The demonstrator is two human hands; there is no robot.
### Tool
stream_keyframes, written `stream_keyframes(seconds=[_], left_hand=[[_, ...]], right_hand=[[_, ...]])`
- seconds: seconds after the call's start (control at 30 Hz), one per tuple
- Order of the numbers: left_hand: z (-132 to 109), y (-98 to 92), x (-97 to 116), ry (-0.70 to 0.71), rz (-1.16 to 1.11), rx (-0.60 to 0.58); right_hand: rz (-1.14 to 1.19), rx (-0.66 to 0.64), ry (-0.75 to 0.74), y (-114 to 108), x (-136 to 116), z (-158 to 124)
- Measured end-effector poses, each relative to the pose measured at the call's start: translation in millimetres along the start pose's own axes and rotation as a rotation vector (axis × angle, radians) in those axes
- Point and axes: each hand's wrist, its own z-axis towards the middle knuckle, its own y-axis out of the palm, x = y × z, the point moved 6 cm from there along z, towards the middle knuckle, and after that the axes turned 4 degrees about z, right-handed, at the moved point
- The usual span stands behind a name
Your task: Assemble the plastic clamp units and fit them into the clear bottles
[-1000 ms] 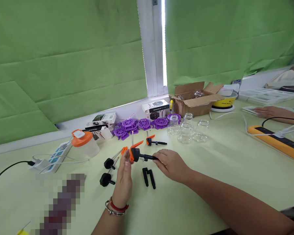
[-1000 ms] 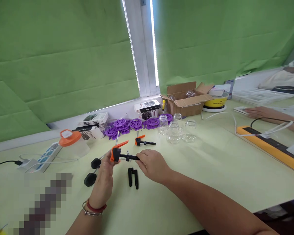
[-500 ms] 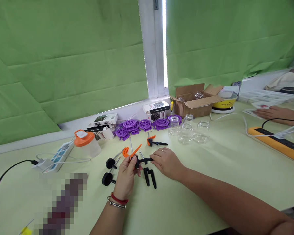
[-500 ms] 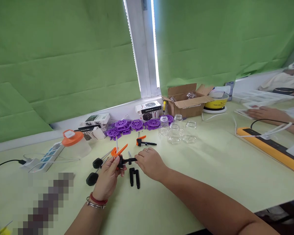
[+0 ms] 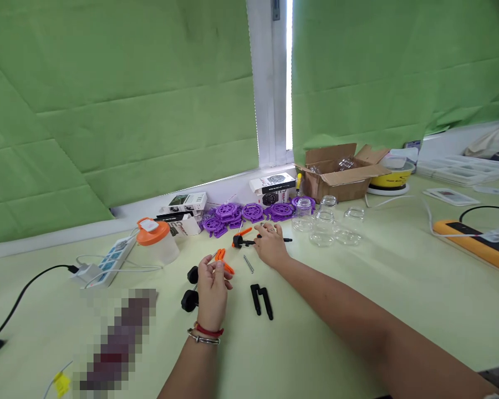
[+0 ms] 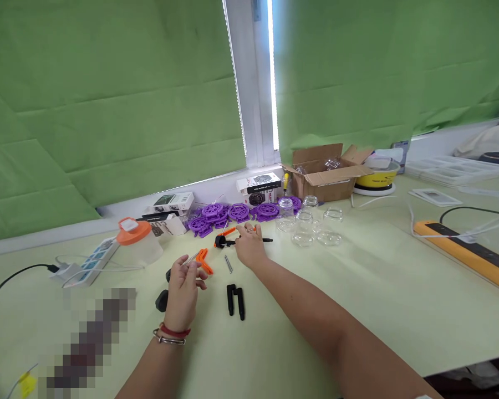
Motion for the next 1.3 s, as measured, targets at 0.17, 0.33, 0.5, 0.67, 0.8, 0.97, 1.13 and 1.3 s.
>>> stream_keyframes(seconds=[0.17,0.33,0.5,0.67,0.8,0.97,1.13,1.3], left_hand=[[2.0,-5.4,-6.9,-0.046,0.032,0.048],[2.6,-6.3,-7.1,-0.068,0.054,0.054],[2.6,-5.9,-9.7,-0.081,0.069,0.041],[2.8,-7.0,-8.3,-0.068,0.102,0.071],[6.2,-32.2,21.3,0.126,0.318,0.201],[21.1,-86.5,38.6,-0.072,1.075,0.278],[32.2,-93.2,-0.2,-0.280,1.268,-0.148],[28.6,-77.7,-15.5,-0.225,1.278,-0.300]], right_hand=[[-0.083,-0.038,-0.059,9.8,-3.3,0.2],[-0.116,-0.044,-0.089,14.8,-2.3,-0.1],[-0.113,-0.027,-0.104,14.3,-1.0,-2.9],[-0.056,0.019,-0.115,0.6,-24.8,-6.4],[0.070,-0.151,-0.238,2.6,-73.2,-12.5],[0.206,-0.384,0.029,21.0,-94.3,-12.7],[0.239,-0.429,0.184,31.7,-88.0,-7.3],[0.320,-0.388,0.269,27.0,-77.8,-10.6]])
